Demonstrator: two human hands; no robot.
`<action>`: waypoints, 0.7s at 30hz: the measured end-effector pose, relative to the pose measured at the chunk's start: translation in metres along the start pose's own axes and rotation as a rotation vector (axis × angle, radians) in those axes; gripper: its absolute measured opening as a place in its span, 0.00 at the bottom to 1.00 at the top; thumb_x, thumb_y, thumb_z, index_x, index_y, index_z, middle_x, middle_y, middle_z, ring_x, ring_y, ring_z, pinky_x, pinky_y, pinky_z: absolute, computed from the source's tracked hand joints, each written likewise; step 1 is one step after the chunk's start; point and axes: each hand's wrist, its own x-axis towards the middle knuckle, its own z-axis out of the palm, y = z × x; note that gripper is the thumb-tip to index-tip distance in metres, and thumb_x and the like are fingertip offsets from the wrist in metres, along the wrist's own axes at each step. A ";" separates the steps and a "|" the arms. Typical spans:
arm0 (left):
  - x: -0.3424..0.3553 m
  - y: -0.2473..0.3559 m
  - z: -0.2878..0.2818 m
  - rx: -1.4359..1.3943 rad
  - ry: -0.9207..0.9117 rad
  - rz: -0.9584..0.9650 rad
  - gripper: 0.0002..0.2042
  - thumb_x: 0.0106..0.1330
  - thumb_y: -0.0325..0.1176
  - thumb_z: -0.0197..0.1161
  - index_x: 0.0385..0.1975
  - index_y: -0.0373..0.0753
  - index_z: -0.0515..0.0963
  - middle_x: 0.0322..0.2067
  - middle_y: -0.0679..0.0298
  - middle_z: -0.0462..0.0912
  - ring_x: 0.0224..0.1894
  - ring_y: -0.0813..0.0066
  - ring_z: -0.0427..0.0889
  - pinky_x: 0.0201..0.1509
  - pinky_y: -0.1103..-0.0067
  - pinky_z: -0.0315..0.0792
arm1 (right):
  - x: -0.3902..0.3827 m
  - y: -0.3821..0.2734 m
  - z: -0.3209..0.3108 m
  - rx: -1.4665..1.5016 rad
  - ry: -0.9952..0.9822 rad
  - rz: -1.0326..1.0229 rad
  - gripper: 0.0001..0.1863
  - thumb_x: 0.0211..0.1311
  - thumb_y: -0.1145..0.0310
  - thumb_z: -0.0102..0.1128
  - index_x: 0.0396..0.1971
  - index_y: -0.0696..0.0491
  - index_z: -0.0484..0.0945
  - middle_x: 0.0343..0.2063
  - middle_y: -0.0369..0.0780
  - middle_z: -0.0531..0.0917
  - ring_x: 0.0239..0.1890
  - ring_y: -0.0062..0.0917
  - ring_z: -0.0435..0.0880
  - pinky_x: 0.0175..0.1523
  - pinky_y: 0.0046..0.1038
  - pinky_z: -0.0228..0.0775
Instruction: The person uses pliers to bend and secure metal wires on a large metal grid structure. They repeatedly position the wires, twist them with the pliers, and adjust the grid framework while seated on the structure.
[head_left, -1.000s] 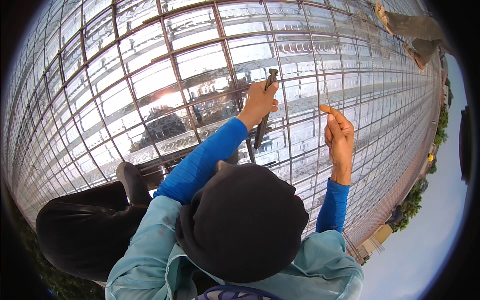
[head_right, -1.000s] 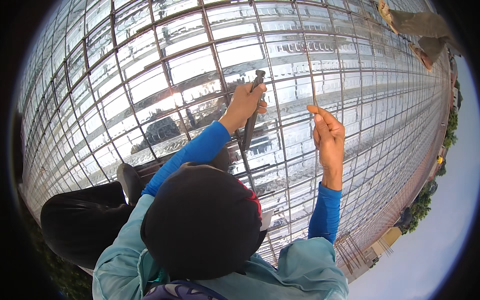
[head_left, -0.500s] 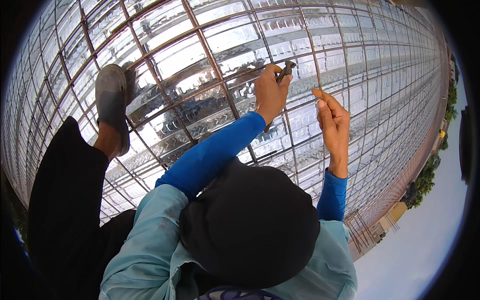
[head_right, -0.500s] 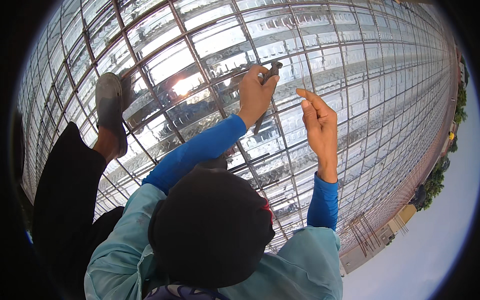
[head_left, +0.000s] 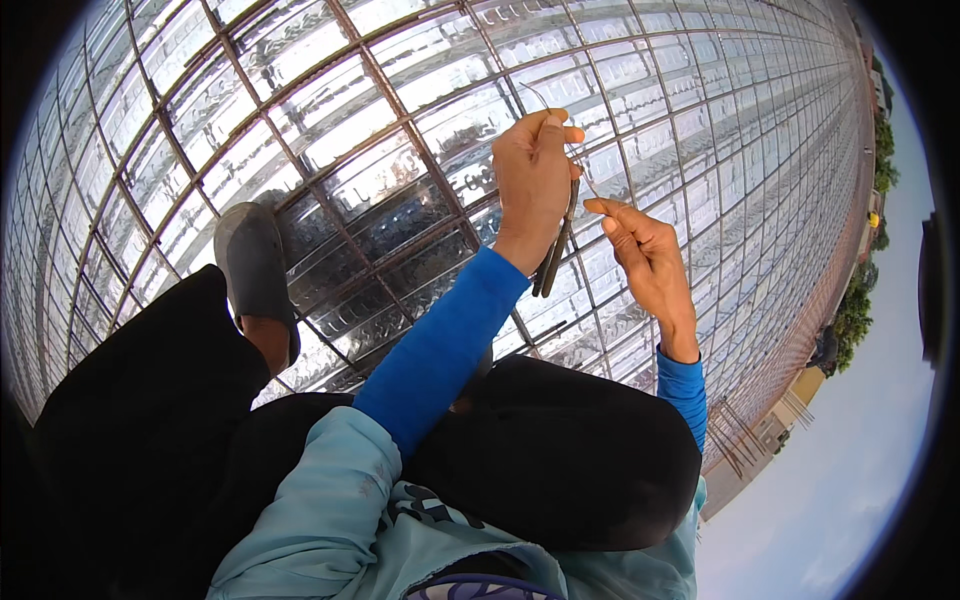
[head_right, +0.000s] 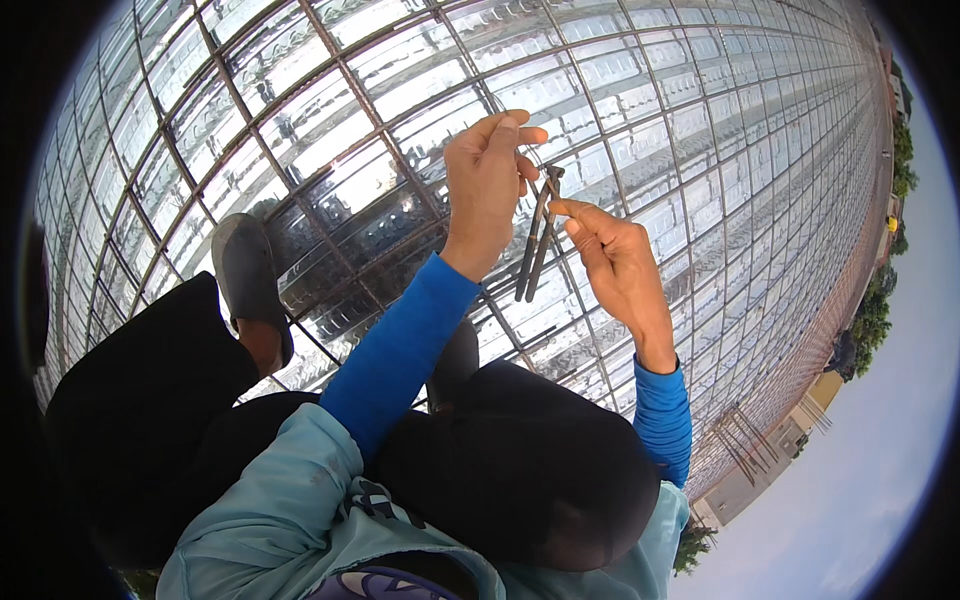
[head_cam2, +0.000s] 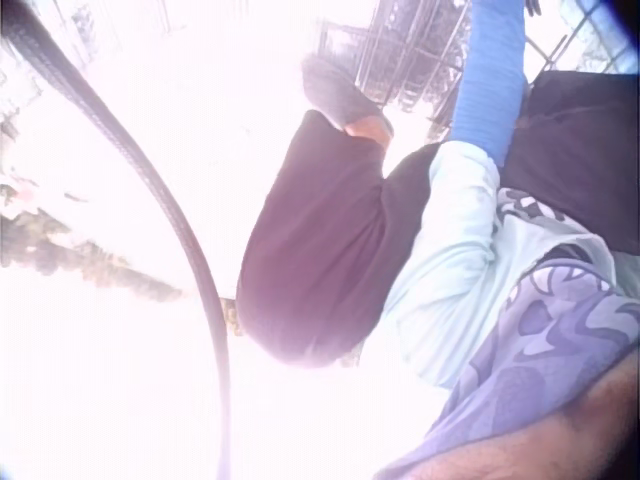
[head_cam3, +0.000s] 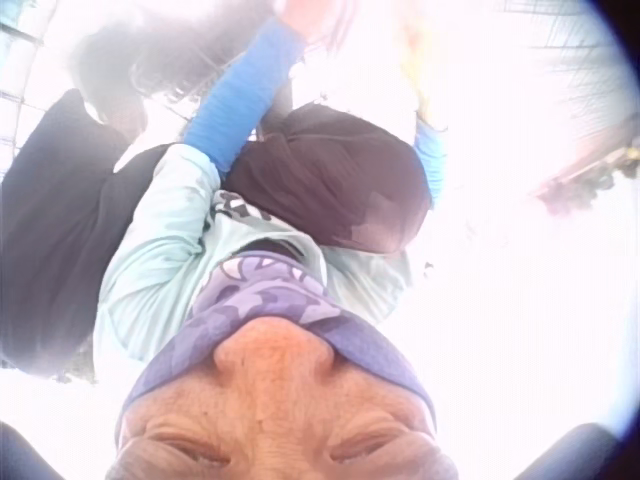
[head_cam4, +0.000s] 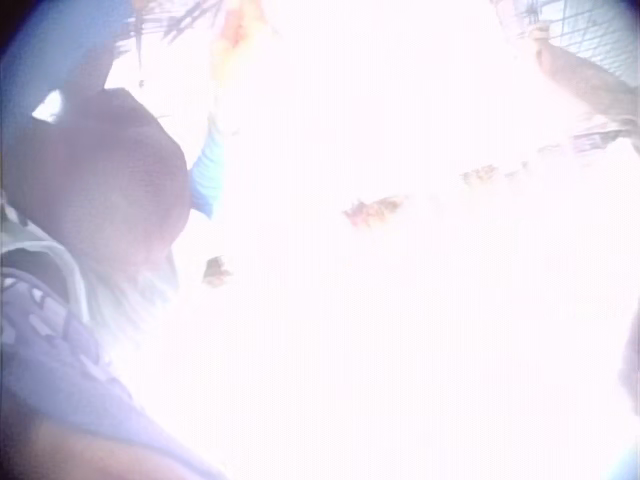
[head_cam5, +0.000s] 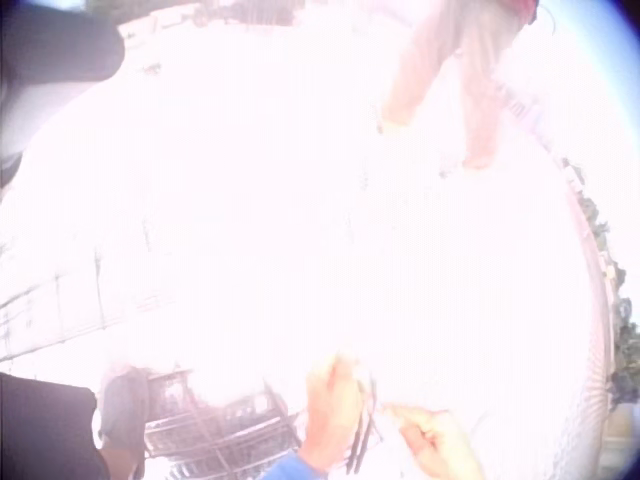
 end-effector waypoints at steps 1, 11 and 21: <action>0.000 0.010 0.001 -0.082 0.005 -0.048 0.15 0.77 0.35 0.55 0.50 0.28 0.81 0.34 0.56 0.88 0.21 0.82 0.77 0.22 0.84 0.70 | 0.004 -0.003 0.000 0.123 -0.033 0.061 0.15 0.79 0.65 0.55 0.54 0.55 0.85 0.13 0.29 0.66 0.15 0.13 0.58 0.23 0.20 0.51; 0.018 0.037 -0.003 -0.181 -0.081 -0.128 0.11 0.76 0.34 0.61 0.45 0.32 0.84 0.27 0.61 0.86 0.18 0.84 0.75 0.20 0.84 0.67 | -0.022 -0.040 0.011 0.809 0.017 0.444 0.19 0.81 0.66 0.51 0.55 0.67 0.79 0.11 0.29 0.66 0.10 0.12 0.57 0.17 0.19 0.48; 0.015 0.070 -0.032 -0.305 -0.166 -0.411 0.07 0.70 0.30 0.65 0.36 0.32 0.84 0.28 0.56 0.88 0.19 0.78 0.82 0.19 0.83 0.70 | -0.055 -0.123 0.036 -0.417 0.402 0.037 0.11 0.79 0.67 0.55 0.46 0.56 0.84 0.19 0.37 0.82 0.22 0.18 0.77 0.31 0.24 0.70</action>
